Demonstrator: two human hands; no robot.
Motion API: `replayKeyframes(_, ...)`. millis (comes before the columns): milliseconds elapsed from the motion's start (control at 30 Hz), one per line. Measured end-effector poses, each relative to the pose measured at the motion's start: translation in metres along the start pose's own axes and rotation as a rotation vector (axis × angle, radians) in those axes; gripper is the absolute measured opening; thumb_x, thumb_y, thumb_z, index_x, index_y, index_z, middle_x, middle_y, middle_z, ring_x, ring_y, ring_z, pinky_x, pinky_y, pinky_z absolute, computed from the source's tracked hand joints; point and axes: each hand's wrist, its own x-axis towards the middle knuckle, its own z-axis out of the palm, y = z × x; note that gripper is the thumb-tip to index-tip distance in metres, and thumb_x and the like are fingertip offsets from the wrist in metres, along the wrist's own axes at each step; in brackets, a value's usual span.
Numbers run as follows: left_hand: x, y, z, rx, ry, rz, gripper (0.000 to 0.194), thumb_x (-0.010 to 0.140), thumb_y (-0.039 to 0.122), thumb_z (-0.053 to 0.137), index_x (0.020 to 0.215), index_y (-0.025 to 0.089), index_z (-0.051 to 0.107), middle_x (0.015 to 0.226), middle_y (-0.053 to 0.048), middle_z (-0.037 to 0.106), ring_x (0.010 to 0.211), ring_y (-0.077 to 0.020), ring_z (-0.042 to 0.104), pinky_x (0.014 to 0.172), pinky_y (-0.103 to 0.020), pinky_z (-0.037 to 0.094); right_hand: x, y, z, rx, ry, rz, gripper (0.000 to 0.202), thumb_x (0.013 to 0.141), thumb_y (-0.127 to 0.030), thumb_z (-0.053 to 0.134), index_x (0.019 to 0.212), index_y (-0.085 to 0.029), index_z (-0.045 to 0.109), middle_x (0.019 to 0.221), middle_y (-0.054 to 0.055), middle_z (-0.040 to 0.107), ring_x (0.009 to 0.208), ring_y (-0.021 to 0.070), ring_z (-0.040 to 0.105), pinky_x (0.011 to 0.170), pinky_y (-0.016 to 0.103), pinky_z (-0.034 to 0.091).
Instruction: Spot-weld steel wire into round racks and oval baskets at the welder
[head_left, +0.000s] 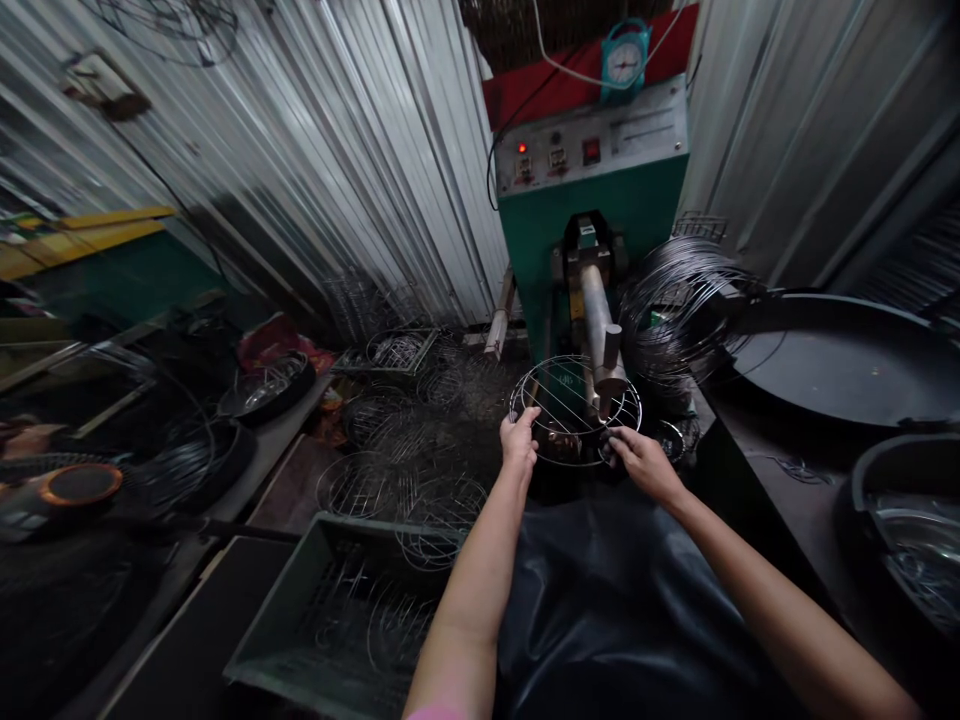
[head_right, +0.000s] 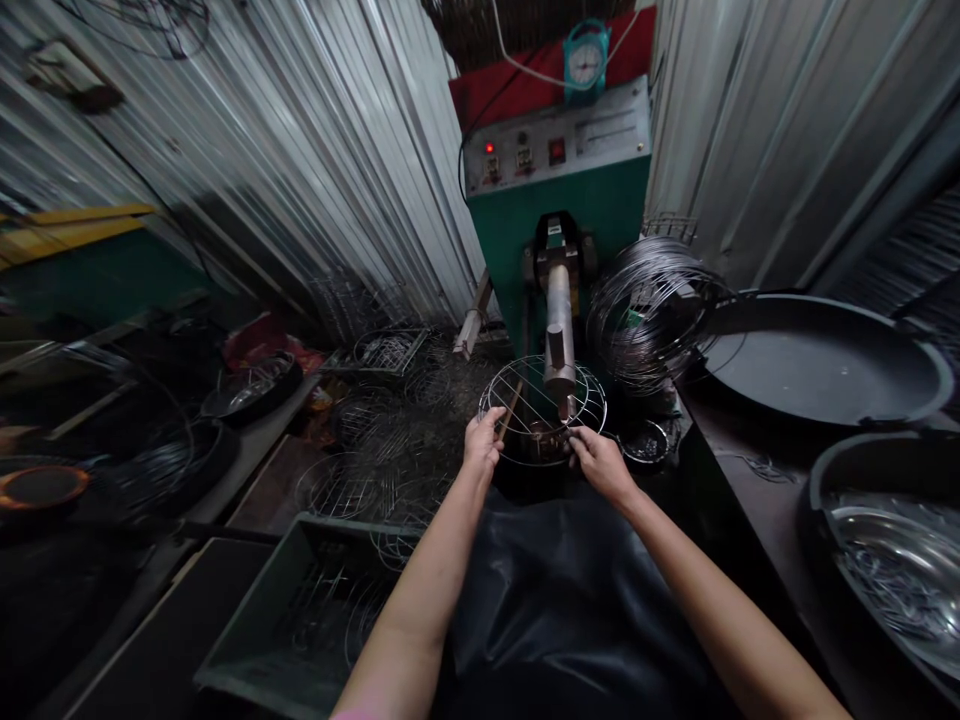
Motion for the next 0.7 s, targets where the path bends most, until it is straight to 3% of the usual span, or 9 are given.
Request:
replayKeyframes(300, -0.0009, 0.0009, 0.0015, -0.013, -0.011, 0.014, 0.033, 0.052, 0.029, 0.072, 0.072, 0.016, 0.049, 0.052, 0.009, 0.037, 0.035, -0.0015, 0.03, 0.032, -0.015, 0.013, 0.0, -0.0011, 0.0004, 0.011, 0.008, 0.002, 0.024, 0.081, -0.037, 0.042, 0.085, -0.019, 0.056, 0.069, 0.001, 0.061, 0.05, 0.012, 0.055, 0.053, 0.025, 0.043)
replayKeyframes(700, -0.0009, 0.0011, 0.0057, 0.003, 0.064, -0.023, 0.032, 0.054, 0.025, 0.071, 0.075, 0.015, 0.049, 0.054, 0.009, 0.038, 0.036, -0.0019, 0.03, 0.032, -0.016, 0.014, 0.0063, -0.0003, 0.005, -0.069, 0.059, -0.001, 0.024, 0.082, -0.034, 0.04, 0.078, -0.02, 0.058, 0.06, 0.001, 0.061, 0.049, 0.0146, 0.056, 0.051, 0.026, 0.044)
